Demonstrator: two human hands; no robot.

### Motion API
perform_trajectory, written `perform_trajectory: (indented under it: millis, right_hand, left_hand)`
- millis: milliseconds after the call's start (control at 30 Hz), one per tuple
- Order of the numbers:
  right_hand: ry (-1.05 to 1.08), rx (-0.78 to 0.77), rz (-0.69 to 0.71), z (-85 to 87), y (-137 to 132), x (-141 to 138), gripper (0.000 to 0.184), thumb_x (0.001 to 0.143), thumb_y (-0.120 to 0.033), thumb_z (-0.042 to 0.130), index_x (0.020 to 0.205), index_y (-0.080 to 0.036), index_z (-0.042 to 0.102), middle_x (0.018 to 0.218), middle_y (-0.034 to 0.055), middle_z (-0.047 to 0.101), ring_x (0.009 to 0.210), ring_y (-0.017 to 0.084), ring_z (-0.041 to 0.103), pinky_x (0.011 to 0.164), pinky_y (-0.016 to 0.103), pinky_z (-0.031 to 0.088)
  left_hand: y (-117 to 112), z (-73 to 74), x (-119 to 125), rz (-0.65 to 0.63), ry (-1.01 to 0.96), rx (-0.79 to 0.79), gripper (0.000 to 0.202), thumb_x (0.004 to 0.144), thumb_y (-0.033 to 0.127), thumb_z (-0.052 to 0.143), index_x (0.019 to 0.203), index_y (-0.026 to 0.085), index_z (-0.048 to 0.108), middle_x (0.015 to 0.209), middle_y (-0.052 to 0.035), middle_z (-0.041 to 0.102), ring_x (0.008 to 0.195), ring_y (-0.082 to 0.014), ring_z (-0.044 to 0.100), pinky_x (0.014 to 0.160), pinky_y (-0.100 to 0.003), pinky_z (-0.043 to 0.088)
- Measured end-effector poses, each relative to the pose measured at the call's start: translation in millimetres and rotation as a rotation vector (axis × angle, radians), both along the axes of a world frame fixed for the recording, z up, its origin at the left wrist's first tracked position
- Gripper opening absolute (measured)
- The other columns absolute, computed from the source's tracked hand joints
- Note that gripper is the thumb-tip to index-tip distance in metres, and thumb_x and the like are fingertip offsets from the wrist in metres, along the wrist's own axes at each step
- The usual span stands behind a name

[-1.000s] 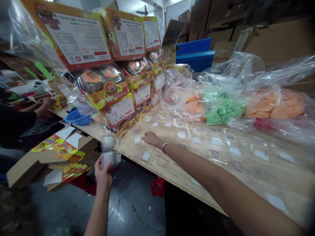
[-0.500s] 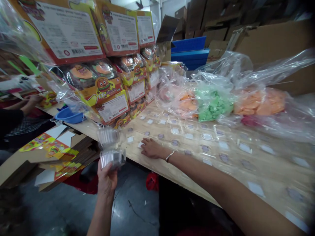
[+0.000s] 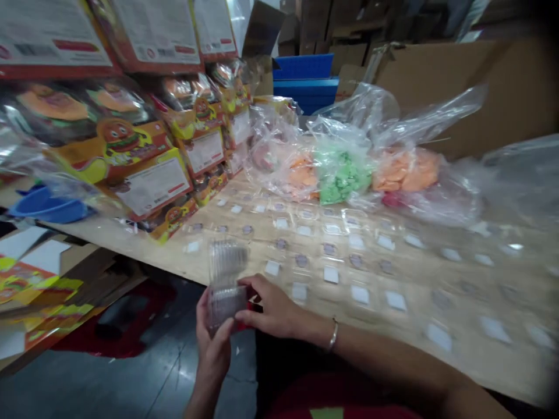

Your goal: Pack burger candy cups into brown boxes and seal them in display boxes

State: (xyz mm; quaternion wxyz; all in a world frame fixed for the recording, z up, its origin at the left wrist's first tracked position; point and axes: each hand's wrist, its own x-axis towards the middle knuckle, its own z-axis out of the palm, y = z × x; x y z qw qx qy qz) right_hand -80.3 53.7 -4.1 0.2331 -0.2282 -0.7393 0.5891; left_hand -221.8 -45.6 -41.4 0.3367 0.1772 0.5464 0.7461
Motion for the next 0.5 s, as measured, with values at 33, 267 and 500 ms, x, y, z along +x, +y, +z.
perform_trajectory:
  millis: [33,267,500]
  right_hand:
    - [-0.017,-0.018,-0.055,-2.1,-7,20,0.059,0.080,-0.038,0.077,0.130,-0.020,0.052,0.124,0.0106,0.056,0.105,0.022,0.059,0.089,0.037,0.052]
    - [0.112,-0.264,-0.327,-0.6,-39,149,0.059,0.077,-0.045,0.078,0.121,-0.023,0.046,0.122,0.0085,0.054,0.105,0.022,0.056,0.091,0.040,0.050]
    - [0.105,-0.181,-0.662,4.7,-67,236,0.068,0.063,-0.043,0.087,0.115,-0.024,0.048,0.122,0.0068,0.054,0.101,0.022,0.057,0.087,0.039,0.052]
  left_hand:
    - [-2,-3.9,19,-0.087,-0.020,-0.038,0.087,0.055,0.033,0.089,0.134,0.026,0.053,0.118,-0.0057,0.065,0.102,-0.0213,0.065,0.082,-0.024,0.055]
    - [-5,2.2,133,-0.615,-0.006,-0.222,0.115,0.052,0.043,0.091,0.151,0.029,0.033,0.118,-0.0101,0.069,0.103,-0.0326,0.068,0.088,-0.041,0.057]
    - [38,-13.1,189,-1.001,-0.014,-0.136,0.118,0.035,0.033,0.095,0.142,0.028,0.046,0.114,-0.0115,0.070,0.100,-0.0385,0.068,0.084,-0.046,0.058]
